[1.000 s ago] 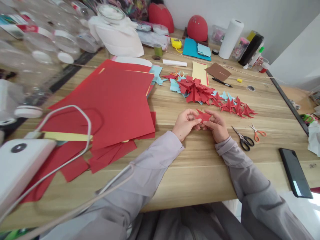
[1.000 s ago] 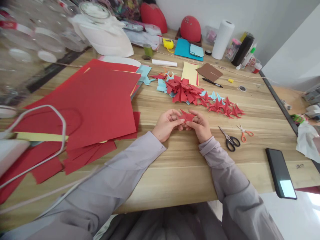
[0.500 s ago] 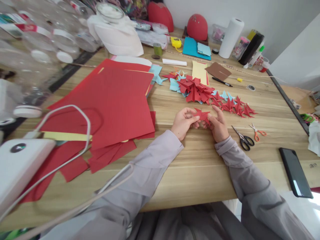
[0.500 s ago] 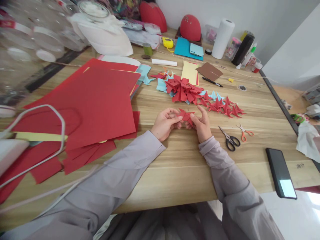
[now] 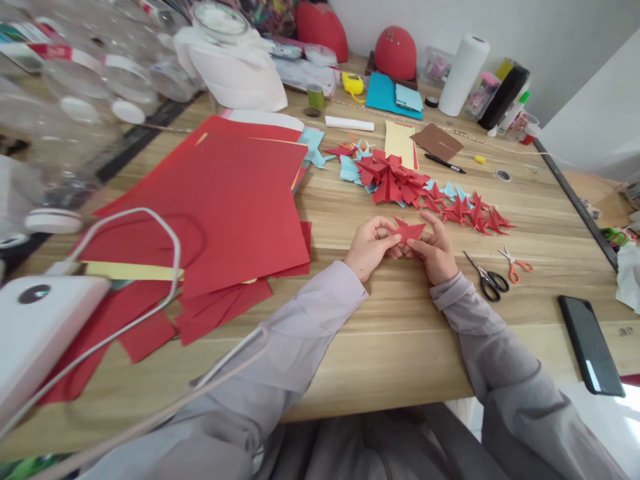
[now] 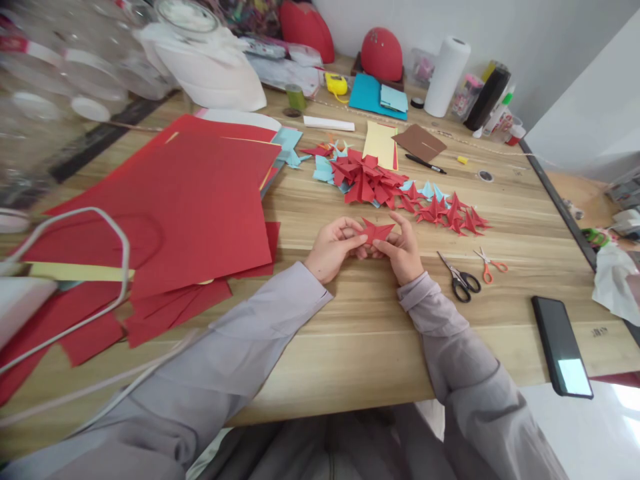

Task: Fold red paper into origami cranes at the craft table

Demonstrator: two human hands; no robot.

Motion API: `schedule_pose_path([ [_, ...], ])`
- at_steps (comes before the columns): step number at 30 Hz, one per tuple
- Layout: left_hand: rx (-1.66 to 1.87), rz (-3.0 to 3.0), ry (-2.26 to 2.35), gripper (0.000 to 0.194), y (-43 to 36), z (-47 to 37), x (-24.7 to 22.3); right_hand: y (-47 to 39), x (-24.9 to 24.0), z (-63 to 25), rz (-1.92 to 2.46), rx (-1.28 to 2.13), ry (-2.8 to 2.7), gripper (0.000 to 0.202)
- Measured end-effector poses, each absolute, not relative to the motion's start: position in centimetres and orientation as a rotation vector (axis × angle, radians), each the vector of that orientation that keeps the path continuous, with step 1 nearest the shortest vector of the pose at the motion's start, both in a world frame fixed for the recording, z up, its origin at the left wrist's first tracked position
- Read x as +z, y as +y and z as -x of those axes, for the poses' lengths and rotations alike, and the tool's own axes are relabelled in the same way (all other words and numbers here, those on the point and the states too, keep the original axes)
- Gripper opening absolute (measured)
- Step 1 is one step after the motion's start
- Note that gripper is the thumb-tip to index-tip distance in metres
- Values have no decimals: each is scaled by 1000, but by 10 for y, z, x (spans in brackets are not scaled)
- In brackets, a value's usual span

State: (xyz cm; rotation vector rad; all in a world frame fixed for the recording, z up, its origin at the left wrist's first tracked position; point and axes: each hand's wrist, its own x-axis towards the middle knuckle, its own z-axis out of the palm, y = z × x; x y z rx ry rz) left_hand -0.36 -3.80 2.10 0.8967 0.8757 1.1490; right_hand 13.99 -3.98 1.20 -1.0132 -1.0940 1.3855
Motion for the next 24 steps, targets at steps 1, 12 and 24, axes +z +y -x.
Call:
schedule_pose_path([
  [1, 1148, -889, 870, 24, -38, 4, 21, -39, 11, -140, 1016, 1384, -1093, 71],
  [12, 1148, -904, 874, 27, -39, 3, 23, -39, 12, -141, 1035, 1387, -1117, 64],
  [24, 1138, -894, 893, 41, -38, 5, 26, -40, 14, -140, 1018, 1415, -1119, 51],
])
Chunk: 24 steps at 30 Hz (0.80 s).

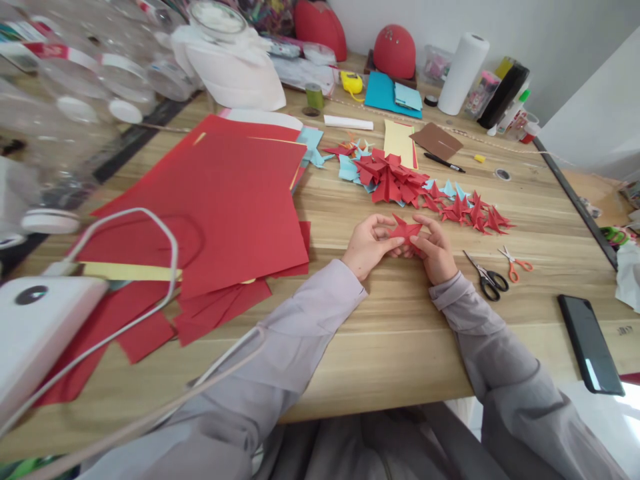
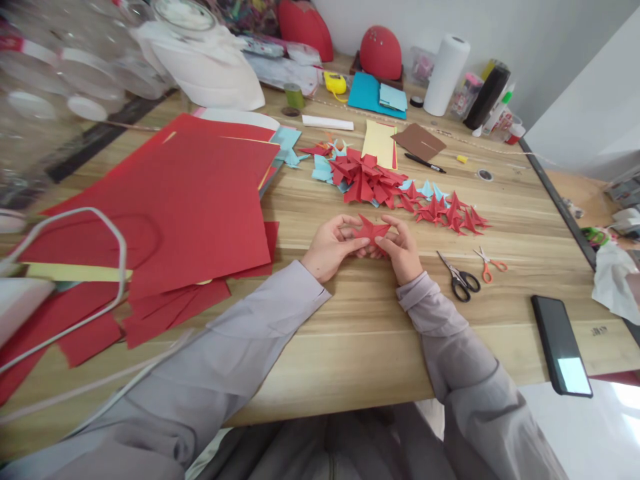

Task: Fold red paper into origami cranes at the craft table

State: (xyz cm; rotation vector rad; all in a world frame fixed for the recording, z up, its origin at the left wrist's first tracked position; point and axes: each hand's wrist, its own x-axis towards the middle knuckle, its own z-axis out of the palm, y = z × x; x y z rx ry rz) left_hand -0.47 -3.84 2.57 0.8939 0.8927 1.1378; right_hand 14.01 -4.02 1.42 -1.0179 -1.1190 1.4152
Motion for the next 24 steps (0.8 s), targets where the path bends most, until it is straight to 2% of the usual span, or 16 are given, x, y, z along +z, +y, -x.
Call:
schedule_pose_path([
  [11, 1121, -898, 884, 44, -38, 6, 25, -41, 13, -142, 1015, 1358, -1231, 58],
  [24, 1027, -798, 712, 45, -34, 12, 23, -42, 20, -143, 1011, 1491, -1051, 65],
])
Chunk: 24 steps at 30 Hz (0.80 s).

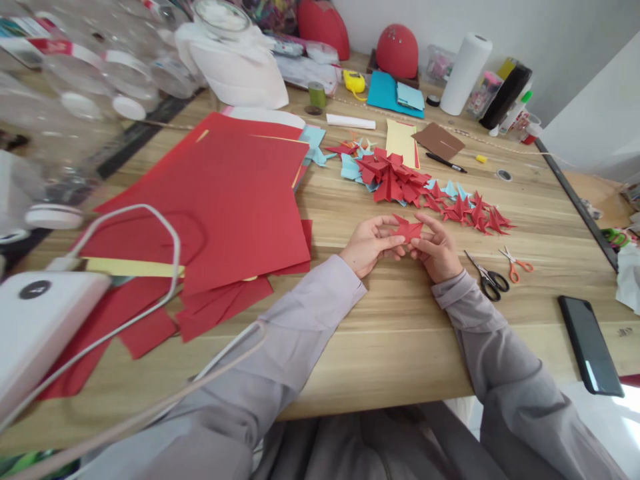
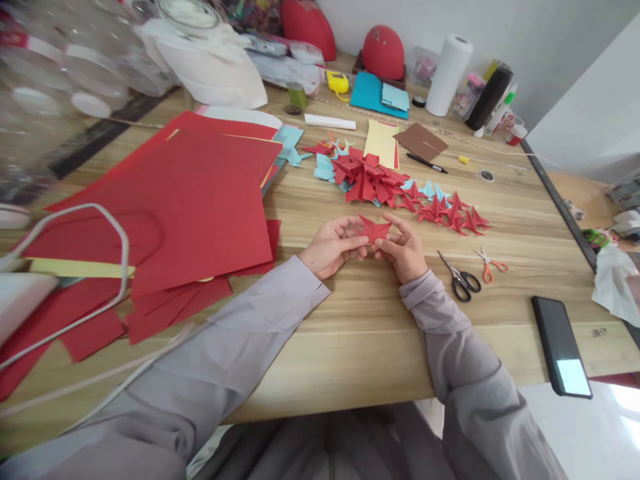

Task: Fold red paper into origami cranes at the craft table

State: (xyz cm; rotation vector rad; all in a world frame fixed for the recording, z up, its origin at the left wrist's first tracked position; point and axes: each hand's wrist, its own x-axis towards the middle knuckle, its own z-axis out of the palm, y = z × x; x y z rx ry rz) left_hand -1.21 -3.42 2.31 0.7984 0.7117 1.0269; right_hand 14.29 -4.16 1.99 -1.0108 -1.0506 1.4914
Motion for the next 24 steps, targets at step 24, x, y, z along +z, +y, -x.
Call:
schedule_pose_path([
  [24, 1140, -793, 801, 42, -37, 7, 25, -42, 17, -141, 1031, 1552, -1144, 33],
])
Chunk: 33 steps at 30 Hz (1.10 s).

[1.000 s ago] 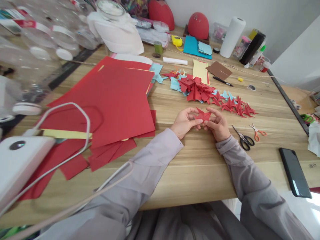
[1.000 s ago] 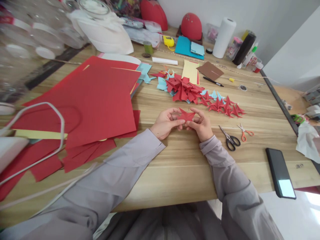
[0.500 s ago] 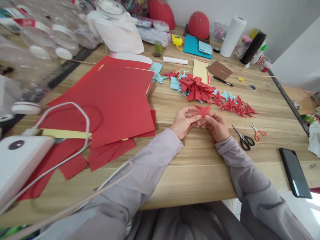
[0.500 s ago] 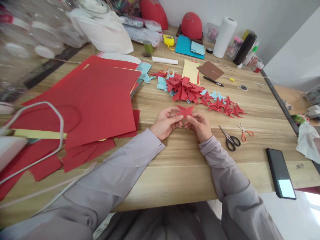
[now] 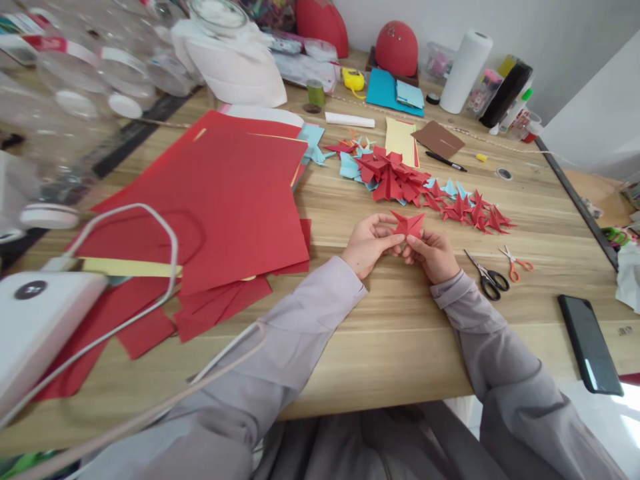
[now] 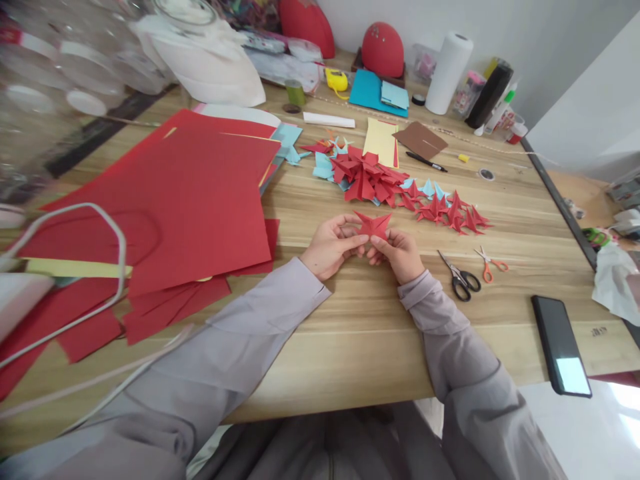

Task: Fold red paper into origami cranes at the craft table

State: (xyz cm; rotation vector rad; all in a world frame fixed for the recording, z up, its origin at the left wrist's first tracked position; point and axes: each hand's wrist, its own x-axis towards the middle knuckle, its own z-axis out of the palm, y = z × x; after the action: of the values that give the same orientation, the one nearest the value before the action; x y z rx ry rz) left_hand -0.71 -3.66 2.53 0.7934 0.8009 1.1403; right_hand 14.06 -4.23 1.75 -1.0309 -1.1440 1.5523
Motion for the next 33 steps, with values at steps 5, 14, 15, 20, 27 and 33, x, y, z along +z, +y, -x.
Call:
schedule_pose_path([
  [5, 1064, -755, 688, 36, -35, 10, 23, -43, 21, -143, 965, 1675, -1118, 32],
  [14, 1015, -670, 663, 35, -35, 14, 24, -44, 24, -143, 893, 1819, -1018, 31],
  [15, 1020, -661, 669, 35, -35, 14, 24, -44, 24, -143, 895, 1816, -1009, 31],
  [20, 1083, -680, 709, 38, -36, 9, 24, -43, 22, -141, 917, 1727, -1012, 28],
  [27, 1089, -757, 721, 43, -36, 9, 23, -44, 22, -139, 903, 1687, -1103, 28],
  [33, 1014, -743, 667, 39, -35, 14, 23, -45, 24, -142, 905, 1742, -1086, 30],
])
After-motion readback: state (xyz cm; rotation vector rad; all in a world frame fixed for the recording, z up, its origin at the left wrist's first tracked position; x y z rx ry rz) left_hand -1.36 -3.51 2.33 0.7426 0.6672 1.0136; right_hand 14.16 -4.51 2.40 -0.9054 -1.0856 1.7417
